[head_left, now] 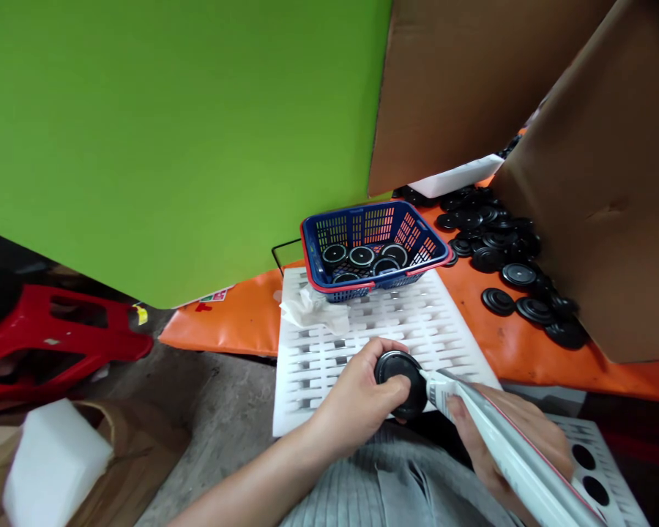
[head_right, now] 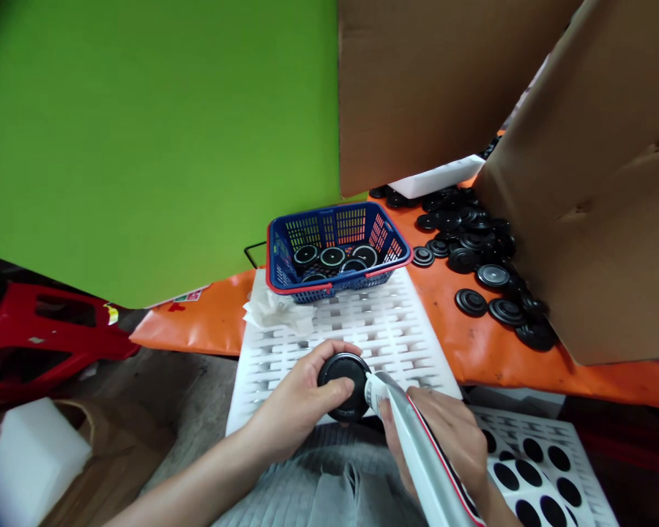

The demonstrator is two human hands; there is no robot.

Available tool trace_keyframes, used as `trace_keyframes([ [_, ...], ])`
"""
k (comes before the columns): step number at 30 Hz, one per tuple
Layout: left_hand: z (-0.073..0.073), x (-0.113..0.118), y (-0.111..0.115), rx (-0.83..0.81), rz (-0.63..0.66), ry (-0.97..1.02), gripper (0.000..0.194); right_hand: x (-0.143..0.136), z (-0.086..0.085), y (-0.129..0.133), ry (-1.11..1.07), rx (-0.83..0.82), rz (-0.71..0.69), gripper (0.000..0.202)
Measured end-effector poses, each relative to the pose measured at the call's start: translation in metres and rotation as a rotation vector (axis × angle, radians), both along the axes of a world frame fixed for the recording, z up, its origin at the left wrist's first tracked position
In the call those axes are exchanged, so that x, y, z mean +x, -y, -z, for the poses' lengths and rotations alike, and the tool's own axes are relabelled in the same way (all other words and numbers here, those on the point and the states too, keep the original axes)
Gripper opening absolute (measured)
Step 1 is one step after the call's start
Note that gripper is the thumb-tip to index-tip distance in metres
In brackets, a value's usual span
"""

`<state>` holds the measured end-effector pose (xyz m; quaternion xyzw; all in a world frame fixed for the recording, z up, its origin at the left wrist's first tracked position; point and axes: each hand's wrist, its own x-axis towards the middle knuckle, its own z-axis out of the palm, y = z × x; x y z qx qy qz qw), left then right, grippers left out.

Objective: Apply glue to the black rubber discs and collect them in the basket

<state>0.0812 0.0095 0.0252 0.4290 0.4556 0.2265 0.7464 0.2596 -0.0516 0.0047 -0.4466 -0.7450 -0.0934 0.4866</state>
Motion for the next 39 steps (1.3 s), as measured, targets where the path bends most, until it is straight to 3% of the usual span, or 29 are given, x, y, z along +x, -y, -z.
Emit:
trace_keyframes([
  [8, 0.003, 0.001, -0.001, 0.076, -0.081, 0.008, 0.02, -0.003, 0.007, 0.001, -0.011, 0.019, 0.008, 0.021],
  [11, 0.007, 0.003, 0.0, 0.067, -0.124, 0.037, 0.019, -0.007, 0.009, 0.005, -0.097, -0.111, 0.021, 0.019],
  [14, 0.011, 0.004, -0.002, 0.06, -0.201, 0.064, 0.021, -0.004, 0.013, 0.006, -0.502, -0.511, 0.038, 0.004],
  [16, 0.011, 0.003, -0.005, 0.012, -0.259, 0.088, 0.023, 0.009, 0.018, -0.001, -0.956, -0.748, 0.006, 0.015],
  [19, 0.008, 0.0, -0.009, -0.049, -0.312, 0.123, 0.026, 0.046, 0.027, -0.028, -1.628, -0.941, -0.007, 0.029],
  [21, 0.006, -0.002, -0.01, -0.065, -0.318, 0.142, 0.026, 0.074, 0.033, -0.053, -1.837, -1.041, -0.003, 0.025],
  [26, 0.008, -0.009, -0.009, -0.081, -0.298, 0.204, 0.024, 0.112, 0.057, -0.097, -1.821, -1.213, 0.02, 0.018],
  [32, 0.015, -0.015, -0.012, -0.124, -0.3, 0.249, 0.025, 0.111, 0.083, -0.091, -1.564, -1.438, 0.047, 0.046],
  [35, 0.015, -0.017, -0.014, -0.166, -0.31, 0.274, 0.026, 0.111, 0.075, -0.07, -1.363, -1.435, 0.116, 0.054],
  [39, 0.015, -0.015, -0.014, -0.23, -0.29, 0.306, 0.027, 0.103, 0.048, -0.031, -1.023, -1.268, 0.168, 0.031],
])
